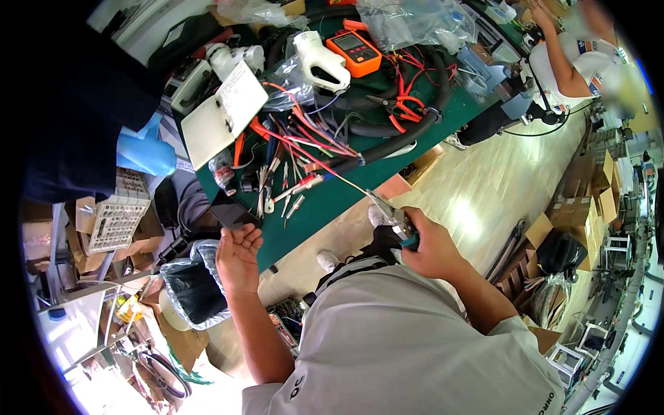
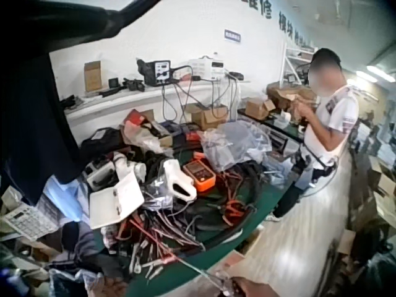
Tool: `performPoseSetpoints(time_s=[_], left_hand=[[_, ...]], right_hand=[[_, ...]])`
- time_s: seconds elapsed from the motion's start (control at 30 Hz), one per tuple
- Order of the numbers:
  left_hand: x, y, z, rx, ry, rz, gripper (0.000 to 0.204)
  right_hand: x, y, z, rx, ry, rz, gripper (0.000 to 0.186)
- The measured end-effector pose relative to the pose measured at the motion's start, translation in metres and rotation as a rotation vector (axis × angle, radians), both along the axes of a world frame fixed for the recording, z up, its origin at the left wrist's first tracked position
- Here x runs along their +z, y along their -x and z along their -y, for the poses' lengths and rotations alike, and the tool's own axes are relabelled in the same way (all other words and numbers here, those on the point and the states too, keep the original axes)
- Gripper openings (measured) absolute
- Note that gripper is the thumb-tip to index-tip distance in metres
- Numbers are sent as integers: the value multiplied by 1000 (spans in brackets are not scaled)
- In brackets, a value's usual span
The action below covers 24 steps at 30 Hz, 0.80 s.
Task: The person strips the insulation from a red wire using pliers and organizes several wires protruding from a large black cable on a workbench.
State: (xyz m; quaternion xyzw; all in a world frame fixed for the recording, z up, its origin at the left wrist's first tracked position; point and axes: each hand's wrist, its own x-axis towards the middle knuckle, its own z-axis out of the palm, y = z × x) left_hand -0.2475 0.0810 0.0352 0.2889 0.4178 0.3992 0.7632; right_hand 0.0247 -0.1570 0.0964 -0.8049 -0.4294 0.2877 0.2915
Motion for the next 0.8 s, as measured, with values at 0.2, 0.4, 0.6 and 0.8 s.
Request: performPoseSetpoints(time_s=[0.2, 0.4, 0.6, 0.8], left_hand=[[49, -114, 13, -100, -397, -354, 22], [130, -218, 25, -393, -1713, -972, 29], [151, -267, 30, -571, -1787, -939, 28], [161, -289, 49, -668, -1750, -903, 23]], right_hand=[[-11, -79, 10, 28, -7, 80, 60], [6, -179, 11, 308, -156, 227, 60], [45, -249, 4, 455, -209, 213, 57], [65, -275, -5, 602, -193, 249, 61]])
